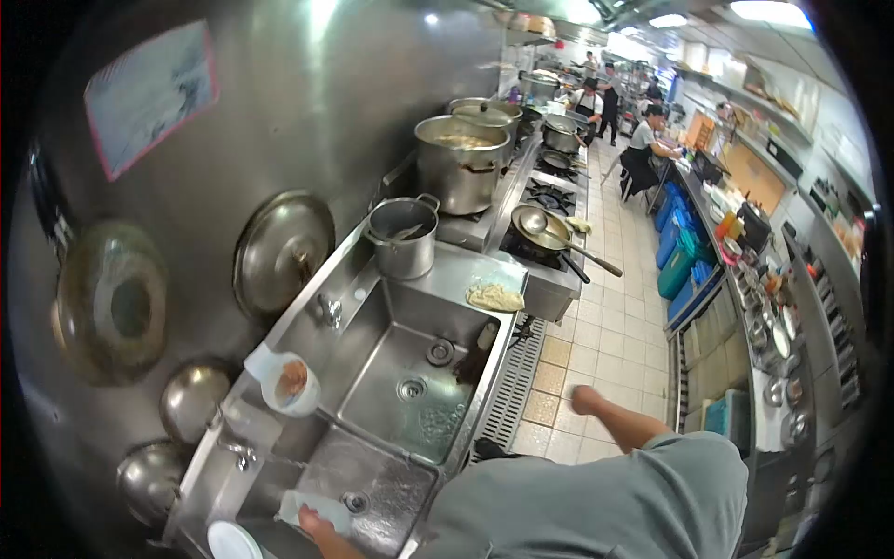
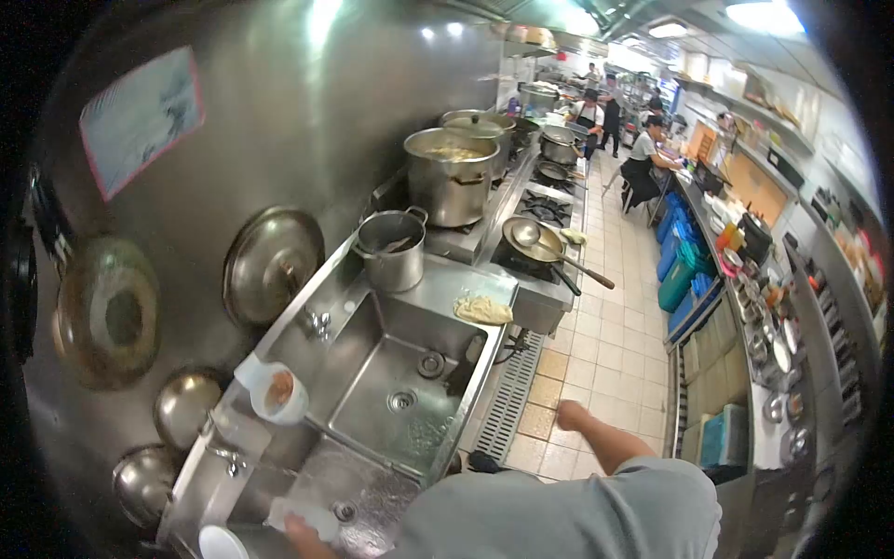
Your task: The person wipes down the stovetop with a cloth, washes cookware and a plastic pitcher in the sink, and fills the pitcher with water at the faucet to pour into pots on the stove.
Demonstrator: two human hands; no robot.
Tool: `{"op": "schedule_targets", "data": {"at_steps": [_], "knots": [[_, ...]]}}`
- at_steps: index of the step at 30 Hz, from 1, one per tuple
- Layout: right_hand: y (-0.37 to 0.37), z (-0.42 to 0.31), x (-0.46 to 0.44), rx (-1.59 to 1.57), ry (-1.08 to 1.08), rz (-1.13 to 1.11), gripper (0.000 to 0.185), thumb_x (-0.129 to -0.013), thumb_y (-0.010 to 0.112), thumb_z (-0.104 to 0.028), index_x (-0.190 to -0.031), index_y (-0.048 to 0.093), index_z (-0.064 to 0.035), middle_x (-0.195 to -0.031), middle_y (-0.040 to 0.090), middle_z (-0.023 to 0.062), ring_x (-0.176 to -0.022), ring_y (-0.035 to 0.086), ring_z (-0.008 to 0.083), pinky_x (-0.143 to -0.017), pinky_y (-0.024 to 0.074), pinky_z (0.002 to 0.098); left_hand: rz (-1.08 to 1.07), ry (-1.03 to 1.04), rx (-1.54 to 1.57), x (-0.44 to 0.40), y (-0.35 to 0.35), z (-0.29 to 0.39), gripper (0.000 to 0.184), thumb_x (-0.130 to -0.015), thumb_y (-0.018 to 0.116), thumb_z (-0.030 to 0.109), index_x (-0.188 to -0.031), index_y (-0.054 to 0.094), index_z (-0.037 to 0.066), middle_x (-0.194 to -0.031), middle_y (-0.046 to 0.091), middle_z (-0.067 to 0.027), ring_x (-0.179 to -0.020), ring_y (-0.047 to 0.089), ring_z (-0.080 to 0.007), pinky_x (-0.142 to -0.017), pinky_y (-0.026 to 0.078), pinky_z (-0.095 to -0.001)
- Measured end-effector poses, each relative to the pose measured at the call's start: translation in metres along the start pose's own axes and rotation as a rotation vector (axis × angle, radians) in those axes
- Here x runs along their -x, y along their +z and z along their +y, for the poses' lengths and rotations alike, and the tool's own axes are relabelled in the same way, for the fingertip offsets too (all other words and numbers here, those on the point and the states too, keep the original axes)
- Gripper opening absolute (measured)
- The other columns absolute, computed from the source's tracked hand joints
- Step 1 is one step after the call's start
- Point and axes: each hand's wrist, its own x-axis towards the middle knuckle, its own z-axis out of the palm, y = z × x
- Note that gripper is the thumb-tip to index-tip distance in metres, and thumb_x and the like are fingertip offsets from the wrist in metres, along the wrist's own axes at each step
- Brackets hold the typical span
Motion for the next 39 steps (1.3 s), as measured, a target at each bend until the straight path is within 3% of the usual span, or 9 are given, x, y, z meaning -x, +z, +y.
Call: {"op": "schedule_targets", "data": {"at_steps": [4,9,15,17,22,28,29,31,39], "knots": [[0.06,0.18,0.048,0.013,0.624,-0.422,0.032,-0.086,0.053,-0.02,-0.11,0.07,-0.0089,-0.125,0.062,0.0157,-0.117,0.058,0.0335,-0.096,0.0484,0.0402,0.001,0.24,0.191,0.12,0.011,0.005,0.031,-0.087,0.059,0.035,-0.076,0.045,0.01,-0.075,0.045,-0.0022,-0.074,0.049,-0.0183,-0.066,0.044,-0.0347],[0.043,0.201,0.076,-0.118,0.769,-0.693,0.028,-0.089,0.043,-0.014,-0.101,0.068,-0.0072,-0.105,0.068,0.0109,-0.089,0.064,0.0242,-0.086,0.05,0.04,0.064,0.38,-0.07,0.31,0.061,0.073,0.024,-0.083,0.064,0.019,-0.073,0.056,0.0,-0.071,0.052,-0.0068,-0.068,0.049,-0.0187,-0.06,0.041,-0.0383],[0.077,0.235,-0.068,-0.408,0.562,-0.647,0.03,-0.086,0.046,-0.011,-0.105,0.066,0.0005,-0.105,0.068,0.017,-0.093,0.066,0.0286,-0.088,0.0501,0.0456,0.076,0.522,0.093,0.444,0.153,0.095,0.029,-0.085,0.061,0.014,-0.062,0.044,0.011,-0.06,0.041,-0.0014,-0.058,0.042,-0.0181,-0.056,0.038,-0.0344],[0.188,0.305,-0.208,0.052,-0.091,-0.952,0.029,-0.083,0.048,-0.012,-0.099,0.069,0.0,-0.102,0.07,0.0172,-0.086,0.068,0.0275,-0.081,0.0523,0.0465,0.087,0.729,-0.081,0.47,0.179,0.103,0.023,-0.087,0.059,0.014,-0.067,0.05,0.007,-0.061,0.045,-0.0037,-0.058,0.045,-0.0189,-0.056,0.04,-0.0356],[0.076,0.322,-0.194,-0.381,0.139,0.007,0.018,-0.073,0.06,-0.015,-0.083,0.073,-0.0062,-0.091,0.071,0.0162,-0.081,0.068,0.033,-0.07,0.0564,0.0405,0.063,1.157,-0.524,0.539,0.255,0.14,0.018,-0.089,0.054,0.011,-0.095,0.062,-0.004,-0.063,0.056,-0.0094,-0.06,0.056,-0.0248,-0.063,0.048,-0.0385],[0.156,0.419,-0.242,0.158,-0.14,-0.48,0.016,-0.066,0.063,-0.01,-0.077,0.075,-0.0091,-0.085,0.072,0.0135,-0.073,0.07,0.0286,-0.066,0.0556,0.0379,-0.326,0.808,0.237,0.595,0.393,0.212,0.028,-0.092,0.058,0.02,-0.07,0.041,0.016,-0.061,0.033,0.0059,-0.05,0.03,-0.0055,-0.046,0.028,-0.0243],[0.185,0.406,-0.226,-0.213,0.29,0.009,0.022,-0.075,0.056,-0.011,-0.084,0.074,-0.0022,-0.093,0.071,0.0207,-0.086,0.07,0.031,-0.075,0.056,0.0387,-0.372,0.783,0.236,0.605,0.416,0.225,0.028,-0.091,0.059,0.019,-0.07,0.042,0.015,-0.061,0.033,0.0055,-0.049,0.031,-0.0065,-0.046,0.029,-0.025],[0.136,0.395,-0.193,-0.577,0.517,-0.448,0.016,-0.074,0.059,-0.004,-0.085,0.069,-0.0007,-0.088,0.069,0.0177,-0.078,0.07,0.0277,-0.062,0.0587,0.0412,-0.467,0.774,0.237,0.617,0.463,0.25,0.027,-0.092,0.059,0.018,-0.07,0.043,0.015,-0.061,0.034,0.0052,-0.049,0.032,-0.0075,-0.046,0.029,-0.0259],[0.225,0.413,-0.115,-0.579,0.157,-0.301,0.018,-0.061,0.071,-0.017,-0.076,0.068,-0.0069,-0.079,0.069,0.0148,-0.061,0.065,0.0296,-0.054,0.0525,0.0442,-0.718,0.953,-0.098,0.617,0.729,0.311,0.017,-0.092,0.063,0.021,-0.084,0.054,0.009,-0.06,0.039,0.0058,-0.05,0.037,-0.0056,-0.044,0.031,-0.0259]]}}
